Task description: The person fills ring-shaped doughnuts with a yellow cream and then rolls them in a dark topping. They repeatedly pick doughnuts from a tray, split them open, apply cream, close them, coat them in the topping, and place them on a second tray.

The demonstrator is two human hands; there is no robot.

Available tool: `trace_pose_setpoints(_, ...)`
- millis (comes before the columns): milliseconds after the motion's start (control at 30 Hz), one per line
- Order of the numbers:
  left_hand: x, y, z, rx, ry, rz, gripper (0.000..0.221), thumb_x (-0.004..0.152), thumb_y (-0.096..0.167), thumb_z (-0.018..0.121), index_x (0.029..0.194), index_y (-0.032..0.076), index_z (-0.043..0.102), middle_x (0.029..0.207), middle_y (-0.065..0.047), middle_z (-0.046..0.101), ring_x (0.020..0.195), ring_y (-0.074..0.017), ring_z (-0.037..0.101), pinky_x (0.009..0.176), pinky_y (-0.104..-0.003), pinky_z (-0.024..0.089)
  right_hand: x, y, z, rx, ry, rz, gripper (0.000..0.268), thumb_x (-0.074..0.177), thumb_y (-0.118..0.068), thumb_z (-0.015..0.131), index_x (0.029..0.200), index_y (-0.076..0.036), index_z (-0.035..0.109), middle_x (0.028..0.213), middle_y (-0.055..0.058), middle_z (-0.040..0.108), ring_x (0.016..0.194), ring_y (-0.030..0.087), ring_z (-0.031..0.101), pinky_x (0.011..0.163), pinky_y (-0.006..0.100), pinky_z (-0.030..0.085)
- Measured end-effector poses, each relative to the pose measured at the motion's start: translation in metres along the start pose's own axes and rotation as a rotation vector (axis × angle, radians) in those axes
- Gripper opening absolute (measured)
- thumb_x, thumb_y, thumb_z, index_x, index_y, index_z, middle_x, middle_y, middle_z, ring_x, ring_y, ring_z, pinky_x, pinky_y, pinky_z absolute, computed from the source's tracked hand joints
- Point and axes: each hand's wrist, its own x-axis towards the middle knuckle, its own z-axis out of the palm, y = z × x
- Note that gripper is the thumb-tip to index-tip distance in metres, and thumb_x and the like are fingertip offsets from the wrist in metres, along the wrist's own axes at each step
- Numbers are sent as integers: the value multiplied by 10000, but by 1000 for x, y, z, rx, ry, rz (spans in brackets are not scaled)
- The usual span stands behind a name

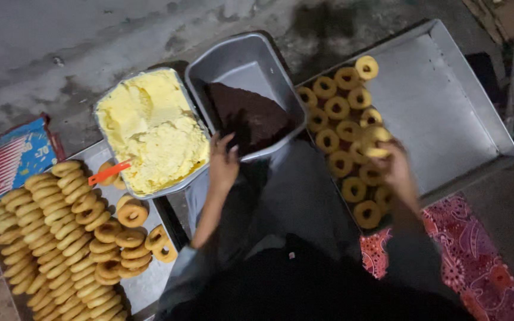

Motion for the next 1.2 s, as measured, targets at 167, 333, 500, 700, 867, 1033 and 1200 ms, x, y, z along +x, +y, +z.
trace_pose_setpoints(167, -91, -38, -64, -225, 129, -221, 209, 1035, 28, 572, 1225, 29, 659, 1365, -146, 623, 1217, -261, 639, 1025, -342, 517, -33, -76, -110, -671, 266, -119, 499, 802, -122, 767, 1260, -39, 590, 1059, 69, 676, 922, 193, 650, 755, 338, 518)
trace_pose_setpoints(333, -182, -87, -108, -455, 387, -406, 195, 1059, 27, 548, 1227, 31, 647, 1140, -47, 615, 938, -110, 580, 814, -245, 515, 1, -84, -91, -1140, 359, -180, 478, 815, -104, 742, 1265, -39, 594, 1084, 76, 680, 938, 199, 656, 774, 341, 524)
trace_pose_setpoints(500, -260, -112, -137, -333, 575, -648, 183, 1048, 65, 584, 1212, 37, 659, 1064, -43, 628, 857, -111, 560, 743, -258, 492, 41, -65, -17, -1376, 307, -153, 459, 828, -85, 718, 1270, -40, 598, 1108, 84, 685, 954, 205, 662, 794, 345, 531)
trace_pose_setpoints(700, -319, -146, -143, -135, 743, -757, 223, 988, 96, 588, 1188, 27, 660, 1149, -75, 690, 983, -176, 662, 826, -276, 542, 34, -59, 39, -1489, 323, -145, 440, 844, -63, 688, 1275, -40, 603, 1137, 93, 690, 973, 212, 670, 818, 350, 539)
trace_pose_setpoints(867, -301, -176, -145, 319, 866, -751, 559, 881, 168, 778, 1340, -18, 520, 1211, -240, 574, 1059, -371, 566, 937, -475, 487, 16, -65, 54, -1527, 401, -165, 426, 858, -44, 664, 1280, -41, 608, 1162, 100, 694, 989, 218, 676, 838, 353, 545)
trace_pose_setpoints(1033, -265, -160, -157, 522, 502, -526, 869, 640, 205, 852, 1386, -30, 475, 1116, -233, 602, 1027, -516, 487, 897, -563, 431, 14, -40, 100, -1481, 392, -315, 415, 871, -26, 639, 1284, -41, 612, 1186, 107, 698, 1005, 223, 682, 858, 357, 552)
trace_pose_setpoints(1200, -254, -150, -163, 357, 431, -716, 592, 764, 196, 709, 1356, 195, 667, 1023, -212, 671, 1099, -453, 540, 913, -505, 517, -14, 53, 197, -1283, 9, -543, 406, 884, -7, 614, 1289, -41, 616, 1211, 115, 703, 1021, 229, 688, 877, 361, 559)
